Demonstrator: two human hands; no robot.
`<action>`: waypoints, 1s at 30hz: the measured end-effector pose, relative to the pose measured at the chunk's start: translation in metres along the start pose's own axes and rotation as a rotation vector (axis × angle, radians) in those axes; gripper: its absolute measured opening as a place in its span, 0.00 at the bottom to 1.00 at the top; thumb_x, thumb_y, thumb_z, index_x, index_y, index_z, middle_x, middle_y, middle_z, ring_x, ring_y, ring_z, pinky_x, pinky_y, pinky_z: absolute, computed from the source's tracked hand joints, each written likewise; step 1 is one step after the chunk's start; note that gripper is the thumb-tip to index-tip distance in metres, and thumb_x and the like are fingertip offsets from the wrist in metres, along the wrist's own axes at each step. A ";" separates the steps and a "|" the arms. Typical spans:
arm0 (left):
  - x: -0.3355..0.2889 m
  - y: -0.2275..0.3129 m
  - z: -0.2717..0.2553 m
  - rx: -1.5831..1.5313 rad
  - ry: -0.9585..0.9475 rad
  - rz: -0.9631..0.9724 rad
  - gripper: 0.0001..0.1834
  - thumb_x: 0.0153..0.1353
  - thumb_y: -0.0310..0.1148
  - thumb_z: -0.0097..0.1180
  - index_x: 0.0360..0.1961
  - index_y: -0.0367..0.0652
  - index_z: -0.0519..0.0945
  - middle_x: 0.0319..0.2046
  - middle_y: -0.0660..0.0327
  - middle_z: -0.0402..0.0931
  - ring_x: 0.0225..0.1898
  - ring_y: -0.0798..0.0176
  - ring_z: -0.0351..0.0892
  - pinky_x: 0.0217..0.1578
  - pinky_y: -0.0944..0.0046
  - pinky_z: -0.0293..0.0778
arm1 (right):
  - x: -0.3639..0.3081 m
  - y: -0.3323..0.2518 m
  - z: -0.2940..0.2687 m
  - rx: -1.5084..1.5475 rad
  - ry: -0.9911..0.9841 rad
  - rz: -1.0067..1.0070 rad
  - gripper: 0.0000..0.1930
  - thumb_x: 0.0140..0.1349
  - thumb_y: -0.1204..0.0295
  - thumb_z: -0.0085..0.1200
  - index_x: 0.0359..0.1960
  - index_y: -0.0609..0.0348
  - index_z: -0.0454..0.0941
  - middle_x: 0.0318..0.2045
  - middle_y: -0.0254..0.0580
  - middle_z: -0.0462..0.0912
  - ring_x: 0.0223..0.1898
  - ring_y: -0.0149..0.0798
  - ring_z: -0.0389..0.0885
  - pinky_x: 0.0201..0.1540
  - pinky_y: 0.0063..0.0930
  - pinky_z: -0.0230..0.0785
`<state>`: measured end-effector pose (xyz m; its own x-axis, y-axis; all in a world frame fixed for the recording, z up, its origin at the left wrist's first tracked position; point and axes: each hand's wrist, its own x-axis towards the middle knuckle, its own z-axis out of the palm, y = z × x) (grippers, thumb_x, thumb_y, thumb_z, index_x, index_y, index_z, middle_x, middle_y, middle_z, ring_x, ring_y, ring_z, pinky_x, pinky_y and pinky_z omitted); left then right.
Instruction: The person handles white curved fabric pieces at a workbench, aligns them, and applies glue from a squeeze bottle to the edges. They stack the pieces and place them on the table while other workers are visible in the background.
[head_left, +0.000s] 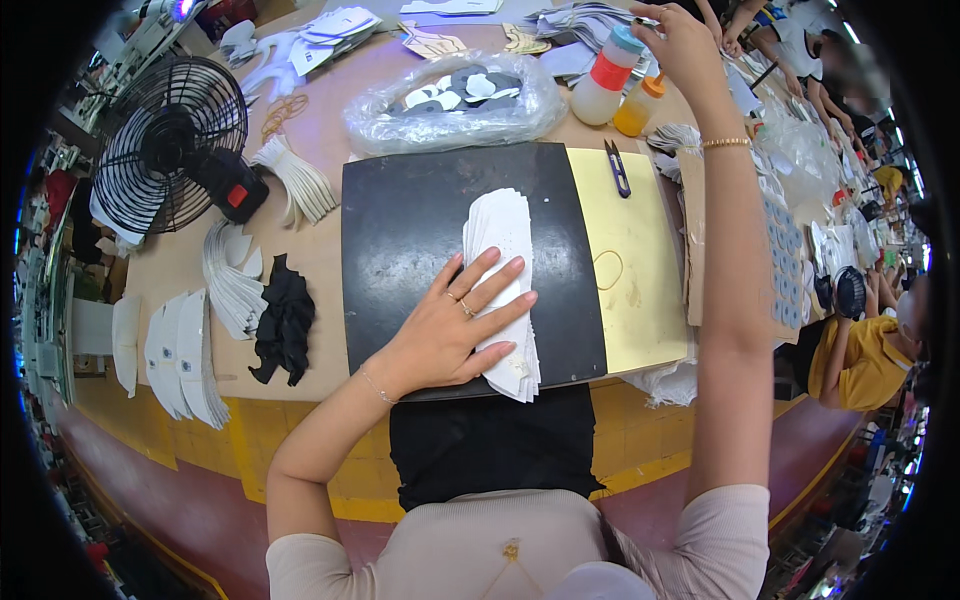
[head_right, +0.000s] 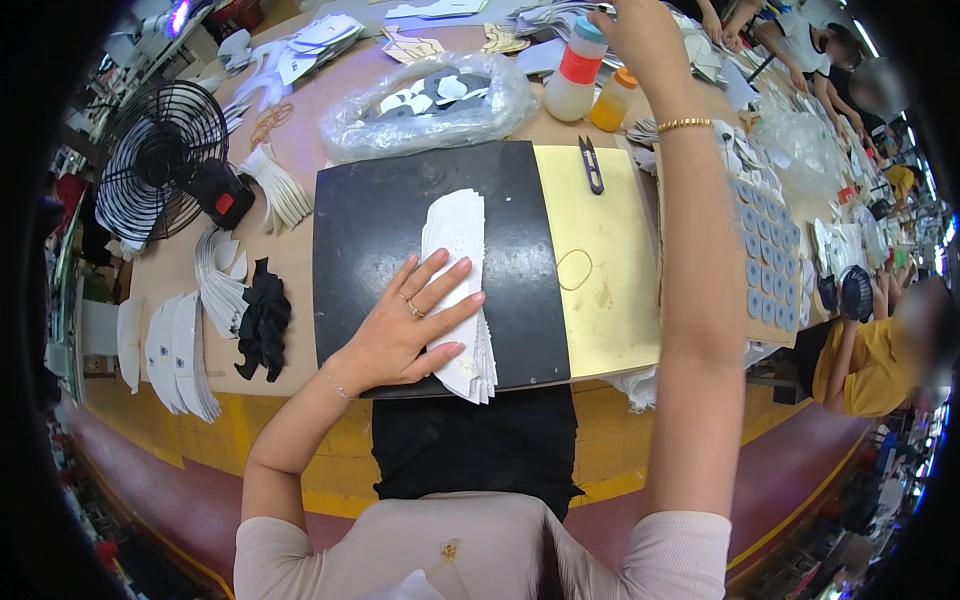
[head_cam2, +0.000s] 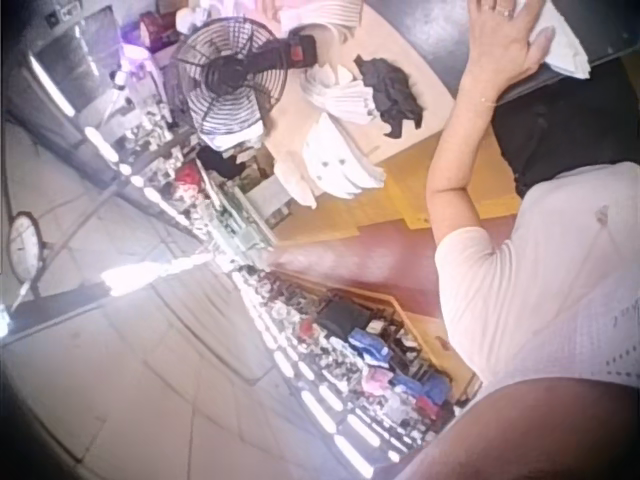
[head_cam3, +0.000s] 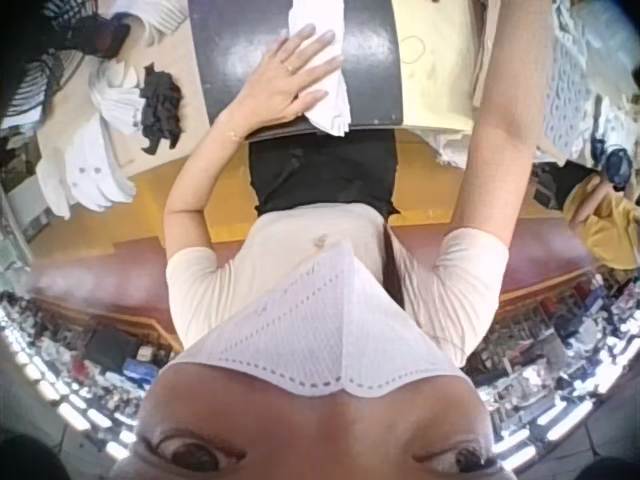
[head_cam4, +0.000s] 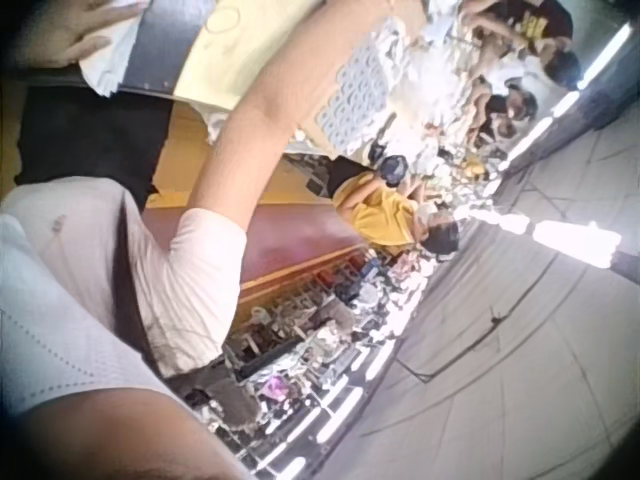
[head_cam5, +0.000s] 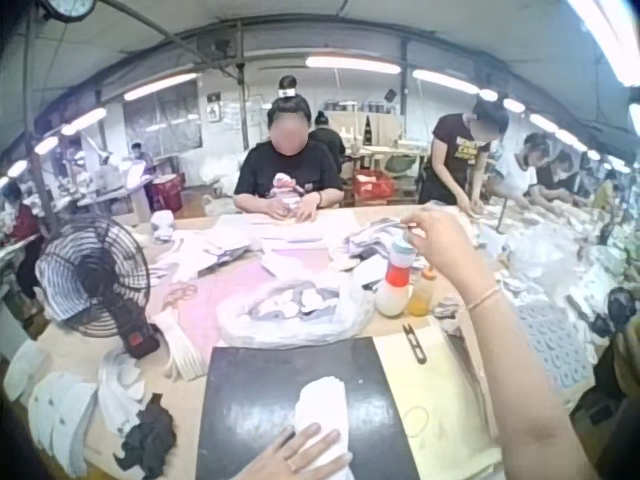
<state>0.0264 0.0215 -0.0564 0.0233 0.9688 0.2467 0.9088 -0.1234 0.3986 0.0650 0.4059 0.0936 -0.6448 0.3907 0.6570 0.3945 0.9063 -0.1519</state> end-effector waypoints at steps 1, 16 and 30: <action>0.001 -0.002 -0.001 -0.005 0.014 0.011 0.29 0.66 0.45 0.50 0.68 0.57 0.68 0.73 0.56 0.53 0.75 0.47 0.46 0.71 0.41 0.43 | 0.006 0.003 0.005 -0.067 -0.003 -0.098 0.14 0.52 0.71 0.65 0.41 0.59 0.85 0.40 0.52 0.84 0.41 0.50 0.82 0.48 0.39 0.73; -0.004 -0.011 0.002 -0.311 0.199 -0.017 0.33 0.62 0.41 0.54 0.68 0.45 0.65 0.71 0.48 0.55 0.73 0.44 0.53 0.70 0.45 0.49 | 0.037 0.045 0.035 0.592 -0.165 0.537 0.15 0.63 0.60 0.59 0.36 0.62 0.84 0.27 0.38 0.84 0.29 0.32 0.82 0.30 0.32 0.74; -0.008 -0.008 0.004 -0.280 0.270 -0.047 0.34 0.61 0.42 0.59 0.68 0.47 0.66 0.70 0.50 0.59 0.71 0.46 0.57 0.69 0.45 0.53 | -0.049 -0.032 0.021 0.501 -0.509 0.146 0.15 0.61 0.60 0.63 0.39 0.60 0.84 0.31 0.31 0.83 0.32 0.23 0.79 0.33 0.18 0.70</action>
<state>0.0201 0.0160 -0.0649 -0.1602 0.8880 0.4311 0.7566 -0.1700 0.6314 0.0703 0.3611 0.0505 -0.8813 0.4292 0.1978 0.2311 0.7566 -0.6117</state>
